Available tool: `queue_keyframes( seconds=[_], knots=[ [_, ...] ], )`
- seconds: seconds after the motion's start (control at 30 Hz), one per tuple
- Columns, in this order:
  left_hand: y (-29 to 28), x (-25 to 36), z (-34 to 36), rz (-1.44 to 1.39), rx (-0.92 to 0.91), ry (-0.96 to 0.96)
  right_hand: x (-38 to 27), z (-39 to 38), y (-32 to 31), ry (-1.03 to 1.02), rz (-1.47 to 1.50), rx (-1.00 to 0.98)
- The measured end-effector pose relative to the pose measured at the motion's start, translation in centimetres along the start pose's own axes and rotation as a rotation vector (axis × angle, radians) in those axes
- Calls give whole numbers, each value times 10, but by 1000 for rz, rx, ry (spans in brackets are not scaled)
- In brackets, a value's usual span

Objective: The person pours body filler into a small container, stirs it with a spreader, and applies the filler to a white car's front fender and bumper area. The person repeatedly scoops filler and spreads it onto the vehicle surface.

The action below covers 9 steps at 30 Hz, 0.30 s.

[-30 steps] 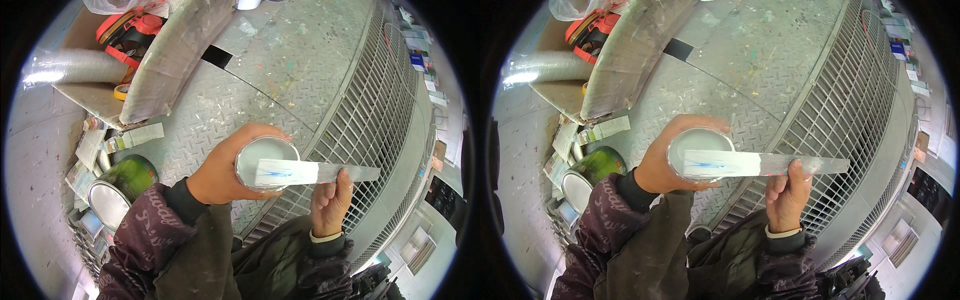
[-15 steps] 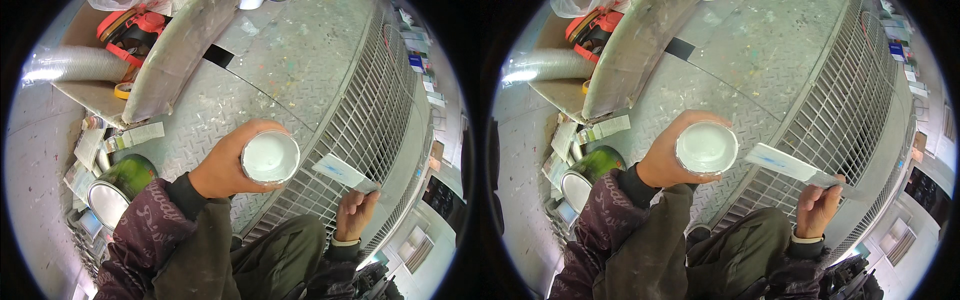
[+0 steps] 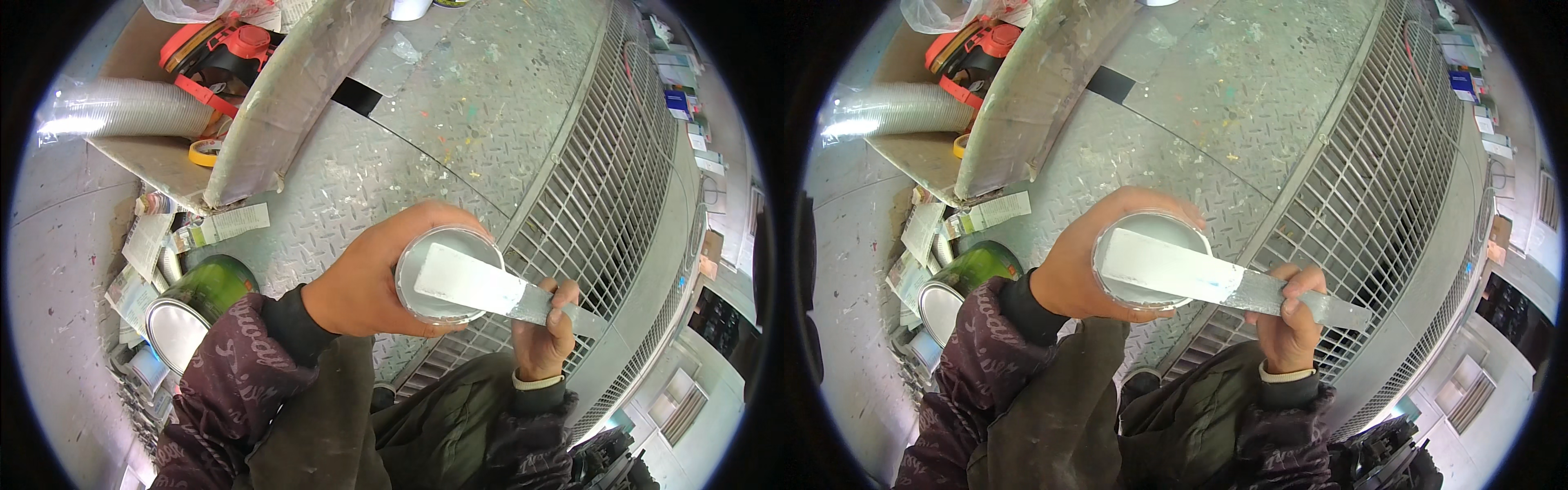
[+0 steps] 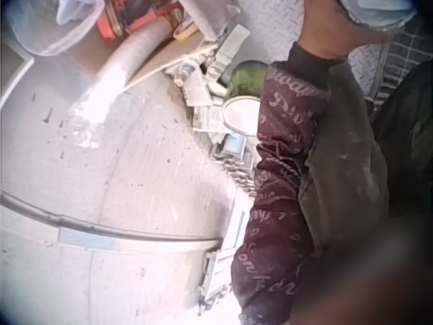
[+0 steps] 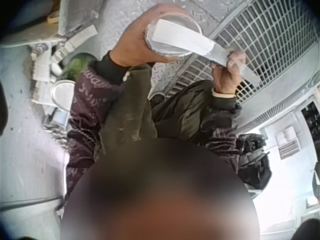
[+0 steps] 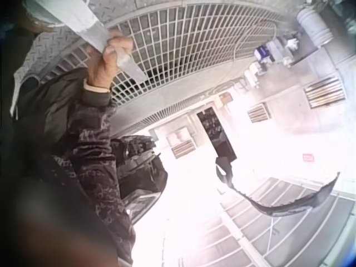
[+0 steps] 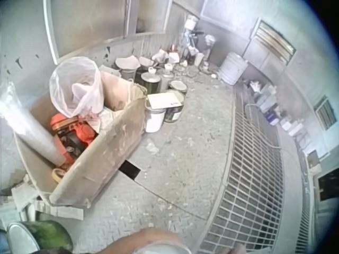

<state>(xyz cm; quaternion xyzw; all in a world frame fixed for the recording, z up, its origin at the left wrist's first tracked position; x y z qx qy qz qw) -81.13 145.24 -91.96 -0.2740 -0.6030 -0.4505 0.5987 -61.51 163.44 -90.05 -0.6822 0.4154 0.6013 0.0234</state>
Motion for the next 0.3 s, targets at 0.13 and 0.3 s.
queue_keyframes(
  seconds=[0.13,0.3],
  knots=[
    [-2,5,0,-10,19,31,-8,-4,-16,-24,-53,14],
    [-6,6,1,-44,19,26,-25,-11,-37,-39,-109,72]
  ],
)
Point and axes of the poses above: each hand's wrist, its own z-axis towards the middle knuckle, its own y-axis out of the palm, x = y × z, the point moved 2 cm from there along z, towards the middle knuckle
